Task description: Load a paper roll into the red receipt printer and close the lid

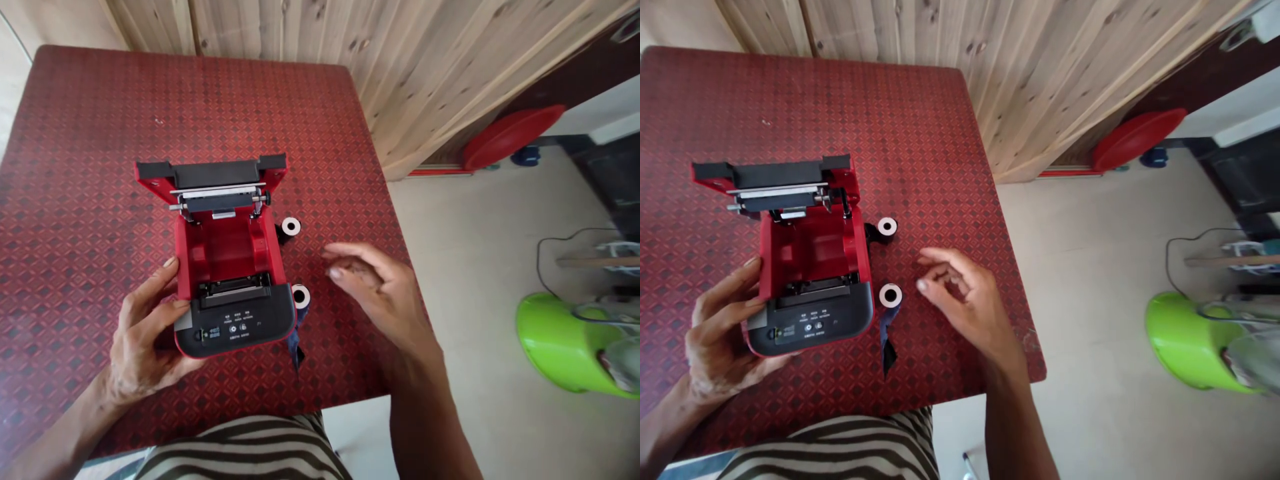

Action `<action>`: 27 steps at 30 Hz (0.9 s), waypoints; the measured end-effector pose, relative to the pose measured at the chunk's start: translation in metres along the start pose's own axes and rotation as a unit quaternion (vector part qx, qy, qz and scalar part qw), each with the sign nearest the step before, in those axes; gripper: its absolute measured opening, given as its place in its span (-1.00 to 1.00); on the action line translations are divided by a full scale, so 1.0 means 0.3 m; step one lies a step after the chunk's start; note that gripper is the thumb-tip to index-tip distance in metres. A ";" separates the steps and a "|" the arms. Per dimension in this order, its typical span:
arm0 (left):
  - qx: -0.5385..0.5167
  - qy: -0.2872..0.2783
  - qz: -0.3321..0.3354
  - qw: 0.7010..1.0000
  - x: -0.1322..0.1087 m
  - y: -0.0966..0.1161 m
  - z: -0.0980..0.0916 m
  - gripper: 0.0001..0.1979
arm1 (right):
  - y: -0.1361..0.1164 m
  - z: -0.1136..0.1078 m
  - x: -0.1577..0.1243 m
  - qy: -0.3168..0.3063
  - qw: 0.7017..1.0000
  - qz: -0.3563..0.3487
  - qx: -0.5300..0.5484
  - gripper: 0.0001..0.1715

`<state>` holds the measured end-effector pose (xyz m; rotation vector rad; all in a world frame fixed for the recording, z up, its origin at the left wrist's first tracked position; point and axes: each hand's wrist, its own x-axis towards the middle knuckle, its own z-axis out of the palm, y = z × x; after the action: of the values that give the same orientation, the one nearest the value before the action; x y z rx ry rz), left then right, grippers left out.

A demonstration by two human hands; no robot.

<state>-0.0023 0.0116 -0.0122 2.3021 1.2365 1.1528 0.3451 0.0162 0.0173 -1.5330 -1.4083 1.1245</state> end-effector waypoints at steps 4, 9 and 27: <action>0.014 -0.011 -0.004 1.000 -0.013 -0.004 -0.009 -0.35 | 0.042 0.031 0.153 0.050 0.996 -0.047 -0.058 -0.62; 0.025 -0.010 0.047 0.999 0.001 0.002 -0.015 -0.27 | 0.074 0.099 0.273 0.019 0.989 -0.111 -0.092 -0.39; 0.055 -0.030 0.057 0.996 0.006 0.004 -0.036 -0.45 | -0.226 0.029 0.117 0.031 0.985 -0.139 -0.092 -0.68</action>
<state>-0.0091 0.0110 -0.0037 2.4981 1.1879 1.0686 0.3148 0.0580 0.0743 -1.4265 -1.6617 0.7902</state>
